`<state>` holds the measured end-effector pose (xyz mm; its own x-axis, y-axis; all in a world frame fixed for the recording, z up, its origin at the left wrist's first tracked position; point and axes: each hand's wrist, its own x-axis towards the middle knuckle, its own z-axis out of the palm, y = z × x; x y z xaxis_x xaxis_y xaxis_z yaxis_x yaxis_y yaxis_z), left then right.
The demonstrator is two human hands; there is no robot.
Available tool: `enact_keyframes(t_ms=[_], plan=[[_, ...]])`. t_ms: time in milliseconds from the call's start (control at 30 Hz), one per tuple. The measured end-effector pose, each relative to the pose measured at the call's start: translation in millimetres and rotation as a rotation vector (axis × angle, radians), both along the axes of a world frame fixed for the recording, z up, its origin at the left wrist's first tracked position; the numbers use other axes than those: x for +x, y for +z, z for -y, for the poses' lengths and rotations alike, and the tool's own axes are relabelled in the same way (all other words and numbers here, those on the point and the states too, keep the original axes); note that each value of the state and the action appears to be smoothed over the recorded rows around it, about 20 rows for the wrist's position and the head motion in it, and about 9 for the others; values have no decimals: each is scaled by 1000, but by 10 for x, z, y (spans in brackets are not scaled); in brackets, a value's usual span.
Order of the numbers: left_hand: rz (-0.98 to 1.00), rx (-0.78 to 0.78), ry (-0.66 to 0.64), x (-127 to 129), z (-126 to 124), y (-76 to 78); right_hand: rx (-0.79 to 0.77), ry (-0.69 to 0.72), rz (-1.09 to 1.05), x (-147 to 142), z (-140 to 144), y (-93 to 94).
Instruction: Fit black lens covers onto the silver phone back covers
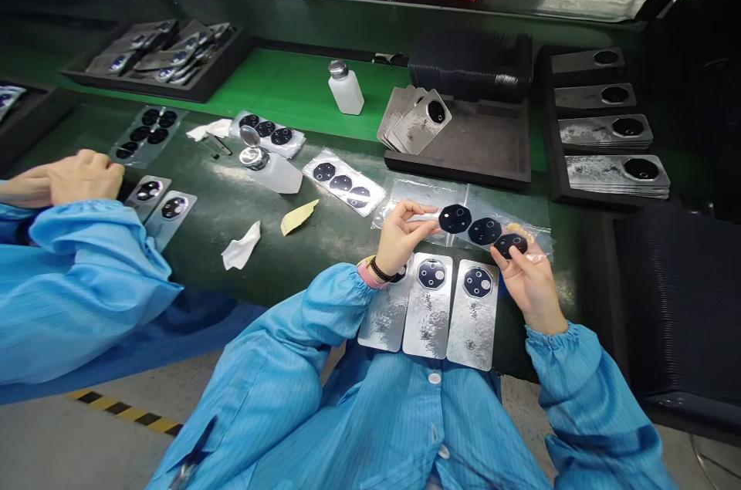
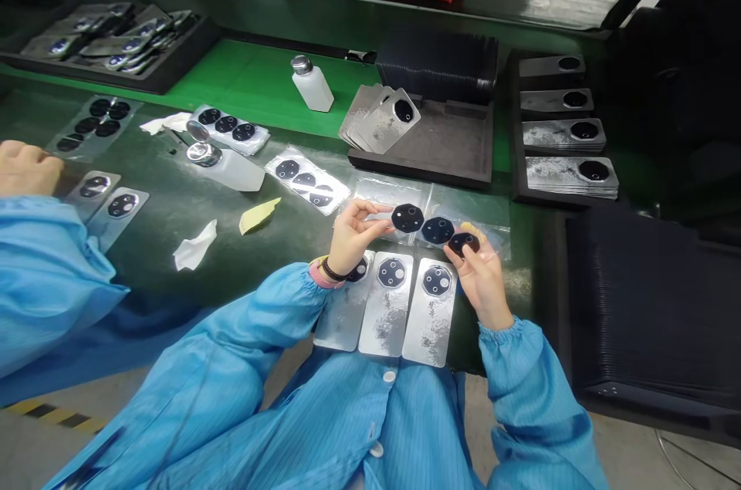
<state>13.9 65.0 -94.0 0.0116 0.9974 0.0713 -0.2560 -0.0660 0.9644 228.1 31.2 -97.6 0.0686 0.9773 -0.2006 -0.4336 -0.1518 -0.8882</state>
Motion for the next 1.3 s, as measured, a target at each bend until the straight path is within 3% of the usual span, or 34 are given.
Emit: enact_keyframes(t_ms=[900,1300], plan=[[-74,25,-17,-36,-15,-4,38,64,37,-17,24,10],[-164,171,55,-24,8,-64,-11,91,-55,-99,25,70]])
